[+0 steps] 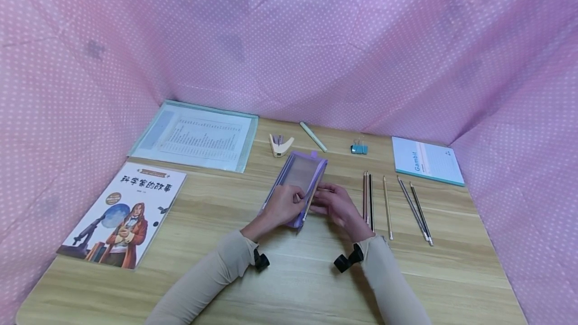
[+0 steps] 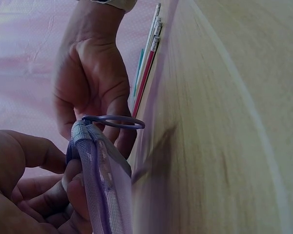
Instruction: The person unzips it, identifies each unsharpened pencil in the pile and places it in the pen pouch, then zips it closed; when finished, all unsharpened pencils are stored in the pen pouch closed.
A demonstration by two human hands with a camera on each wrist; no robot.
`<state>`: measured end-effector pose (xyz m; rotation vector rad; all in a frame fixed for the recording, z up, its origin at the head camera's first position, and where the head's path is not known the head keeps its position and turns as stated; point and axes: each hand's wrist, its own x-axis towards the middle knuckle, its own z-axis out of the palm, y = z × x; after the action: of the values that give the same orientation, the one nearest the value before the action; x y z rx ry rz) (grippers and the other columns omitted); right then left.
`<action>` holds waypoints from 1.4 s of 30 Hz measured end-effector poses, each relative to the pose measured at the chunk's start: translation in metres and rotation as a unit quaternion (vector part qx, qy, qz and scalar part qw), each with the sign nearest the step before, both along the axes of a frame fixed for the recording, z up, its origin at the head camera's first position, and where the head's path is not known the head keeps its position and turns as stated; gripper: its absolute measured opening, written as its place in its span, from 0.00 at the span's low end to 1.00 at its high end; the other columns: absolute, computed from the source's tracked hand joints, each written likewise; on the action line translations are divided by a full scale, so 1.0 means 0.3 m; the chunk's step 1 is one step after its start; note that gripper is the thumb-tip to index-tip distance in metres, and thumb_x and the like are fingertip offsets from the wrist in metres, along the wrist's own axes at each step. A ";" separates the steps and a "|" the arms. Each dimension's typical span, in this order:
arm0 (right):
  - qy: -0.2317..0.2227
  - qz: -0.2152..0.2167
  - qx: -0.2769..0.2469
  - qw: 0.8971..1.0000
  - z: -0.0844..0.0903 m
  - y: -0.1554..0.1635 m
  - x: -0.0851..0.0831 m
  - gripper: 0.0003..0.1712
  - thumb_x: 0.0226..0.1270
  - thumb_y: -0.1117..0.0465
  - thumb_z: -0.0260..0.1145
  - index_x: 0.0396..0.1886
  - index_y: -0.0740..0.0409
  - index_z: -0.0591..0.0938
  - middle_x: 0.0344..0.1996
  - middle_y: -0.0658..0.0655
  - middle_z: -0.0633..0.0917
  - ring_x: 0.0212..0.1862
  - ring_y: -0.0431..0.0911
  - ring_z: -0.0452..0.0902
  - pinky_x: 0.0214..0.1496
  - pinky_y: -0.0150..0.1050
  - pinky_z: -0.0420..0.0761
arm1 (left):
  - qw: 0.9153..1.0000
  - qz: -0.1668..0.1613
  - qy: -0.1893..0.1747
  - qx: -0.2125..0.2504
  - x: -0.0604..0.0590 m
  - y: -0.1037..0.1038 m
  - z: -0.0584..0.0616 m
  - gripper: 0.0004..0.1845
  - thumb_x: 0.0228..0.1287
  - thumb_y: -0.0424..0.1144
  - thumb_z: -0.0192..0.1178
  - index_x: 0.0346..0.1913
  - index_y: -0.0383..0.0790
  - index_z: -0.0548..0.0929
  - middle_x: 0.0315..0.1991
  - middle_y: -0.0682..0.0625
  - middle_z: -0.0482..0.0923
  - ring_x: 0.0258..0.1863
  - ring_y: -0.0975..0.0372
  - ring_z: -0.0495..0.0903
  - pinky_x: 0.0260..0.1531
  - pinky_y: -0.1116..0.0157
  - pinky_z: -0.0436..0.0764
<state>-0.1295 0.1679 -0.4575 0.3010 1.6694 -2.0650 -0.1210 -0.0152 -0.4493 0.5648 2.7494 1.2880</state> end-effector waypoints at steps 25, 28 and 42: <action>0.007 0.005 0.011 1.000 0.030 0.052 0.021 0.32 0.73 0.68 0.55 0.73 0.71 0.58 0.43 0.54 0.84 0.44 0.43 0.85 0.50 0.39 0.87 | 1.000 0.002 -0.006 -0.002 -0.001 0.002 -0.002 0.03 0.55 0.30 0.63 0.30 0.35 0.87 0.19 0.48 0.84 0.16 0.70 0.74 0.14 0.75 0.71; 0.009 0.001 0.010 1.000 0.032 0.077 0.023 0.34 0.73 0.68 0.54 0.74 0.71 0.55 0.41 0.51 0.84 0.43 0.42 0.85 0.50 0.39 0.87 | 1.000 0.003 -0.009 -0.001 -0.001 0.002 -0.002 0.04 0.55 0.29 0.63 0.30 0.34 0.87 0.20 0.47 0.84 0.16 0.69 0.74 0.14 0.75 0.72; 0.026 -0.035 0.035 0.998 0.083 0.209 0.053 0.33 0.76 0.65 0.54 0.75 0.68 0.55 0.40 0.46 0.85 0.44 0.39 0.85 0.57 0.44 0.85 | 1.000 0.001 -0.002 0.003 0.001 0.001 -0.005 0.04 0.55 0.28 0.63 0.30 0.33 0.88 0.20 0.47 0.84 0.17 0.69 0.75 0.15 0.77 0.72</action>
<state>-0.1137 0.2306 -0.4327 0.3365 1.7874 -2.0848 -0.1206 -0.0148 -0.4507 0.5594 2.7456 1.2964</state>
